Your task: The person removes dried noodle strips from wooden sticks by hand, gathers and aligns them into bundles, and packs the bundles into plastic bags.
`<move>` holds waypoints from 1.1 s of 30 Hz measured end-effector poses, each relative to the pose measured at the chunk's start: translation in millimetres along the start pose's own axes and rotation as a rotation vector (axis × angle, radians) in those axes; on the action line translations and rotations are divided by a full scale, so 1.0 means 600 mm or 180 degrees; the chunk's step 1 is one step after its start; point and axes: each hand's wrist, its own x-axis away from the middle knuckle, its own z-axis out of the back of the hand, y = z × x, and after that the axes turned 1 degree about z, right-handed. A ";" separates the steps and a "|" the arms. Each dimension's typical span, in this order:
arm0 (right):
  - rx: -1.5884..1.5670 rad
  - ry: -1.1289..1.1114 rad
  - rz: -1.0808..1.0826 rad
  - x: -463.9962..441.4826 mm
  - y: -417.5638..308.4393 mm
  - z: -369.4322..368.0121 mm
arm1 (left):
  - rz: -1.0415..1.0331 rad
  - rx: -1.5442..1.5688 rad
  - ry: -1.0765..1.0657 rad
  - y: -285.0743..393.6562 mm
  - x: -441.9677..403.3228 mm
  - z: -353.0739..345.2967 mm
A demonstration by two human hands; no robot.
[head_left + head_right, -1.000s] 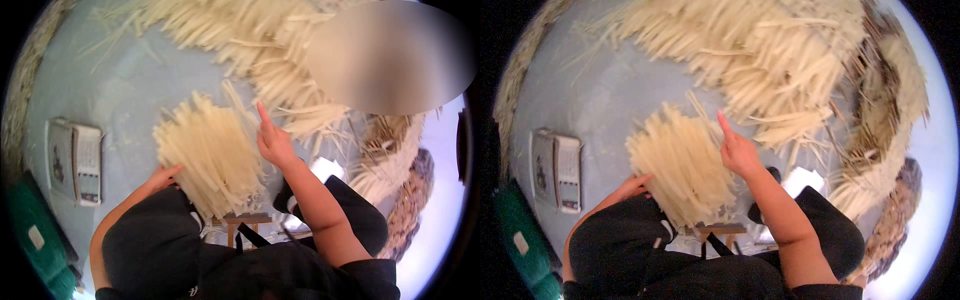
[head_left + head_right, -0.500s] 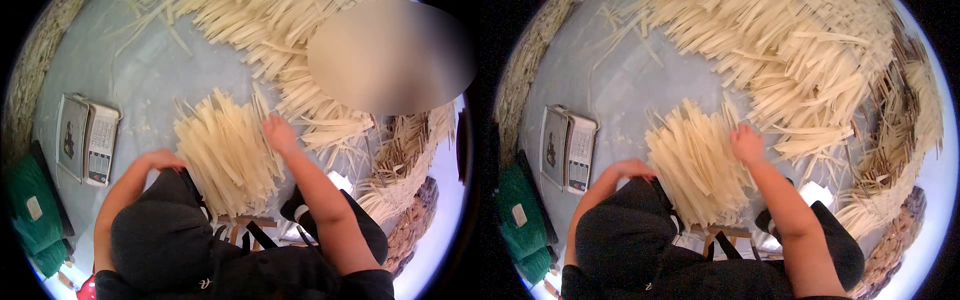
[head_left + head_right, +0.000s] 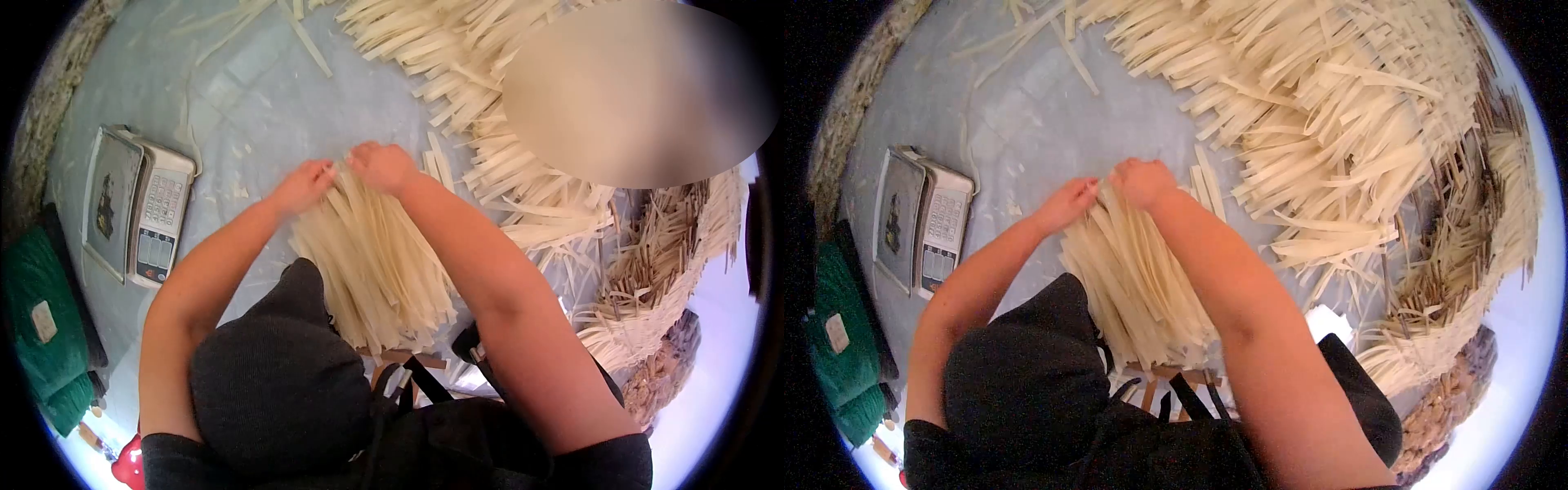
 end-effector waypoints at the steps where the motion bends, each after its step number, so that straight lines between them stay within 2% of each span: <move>1: 0.0038 -0.0446 -0.0010 0.017 -0.020 0.032 | -0.0163 -0.0166 0.0094 0.003 0.018 -0.013; 2: 0.0069 -0.0909 -0.0031 0.038 -0.030 0.050 | -0.0320 -0.0320 0.0173 0.005 0.035 -0.027; 3: 0.0057 -0.0931 -0.0050 0.058 -0.027 0.053 | -0.0311 -0.0306 0.0145 0.012 0.053 -0.029; 5: -0.0130 -0.0557 0.0311 0.094 -0.013 0.064 | -0.0955 -0.1076 0.0469 0.027 0.084 -0.017; 6: -0.0137 -0.0540 0.0287 0.109 -0.001 0.060 | -0.0978 -0.1086 0.0449 0.022 0.099 -0.020; 8: -0.0019 0.0901 0.0455 0.138 0.027 0.049 | -0.0568 -0.0922 0.1318 0.016 0.130 -0.020; 9: -0.0513 0.0975 0.0139 0.156 0.044 0.058 | -0.0557 -0.0911 0.1301 0.018 0.142 -0.012; 11: -0.1222 0.0989 -0.0713 0.199 0.094 0.070 | 0.1539 -0.0913 -0.0488 0.053 0.175 0.032; 12: -0.1440 0.0928 -0.1257 0.222 0.125 0.059 | 0.1565 -0.0926 -0.0510 0.026 0.180 0.024; 13: -0.1471 0.0896 -0.1289 0.245 0.143 0.052 | 0.1740 -0.0163 -0.1061 -0.022 0.183 0.003; 14: -0.1357 0.0567 -0.1668 0.274 0.157 0.041 | 0.1917 0.0629 -0.1625 -0.054 0.191 -0.023; 15: -0.1216 0.0250 -0.2019 0.293 0.165 0.029 | 0.1945 0.0641 -0.1669 -0.060 0.192 -0.045; 17: -0.1098 0.0145 -0.1901 0.321 0.165 -0.030 | 0.1623 0.1500 -0.2058 -0.049 0.185 -0.089; 19: -0.0990 0.0050 -0.1729 0.321 0.153 -0.063 | 0.1582 0.1510 -0.2162 -0.026 0.168 -0.109; 21: -0.1674 -0.0384 -0.1461 0.306 0.129 -0.080 | 0.1542 0.1488 -0.2245 -0.026 0.161 -0.123; 23: -0.1770 -0.0427 -0.1356 0.279 0.096 -0.073 | 0.2237 0.2172 -0.2071 -0.050 0.146 -0.159; 24: -0.1855 -0.0480 -0.1262 0.271 0.091 -0.061 | 0.2230 0.2167 -0.2100 -0.039 0.140 -0.165; 27: -0.1397 -0.0611 -0.1130 0.228 0.140 -0.027 | 0.1749 0.3270 -0.1604 -0.001 0.118 -0.210; 29: -0.1096 -0.0227 -0.0984 0.194 0.186 0.009 | 0.1415 0.3958 -0.1226 0.028 0.102 -0.229; 33: -0.1002 -0.0195 -0.1167 0.138 0.201 0.148 | 0.1325 0.3855 -0.1761 0.093 0.029 -0.200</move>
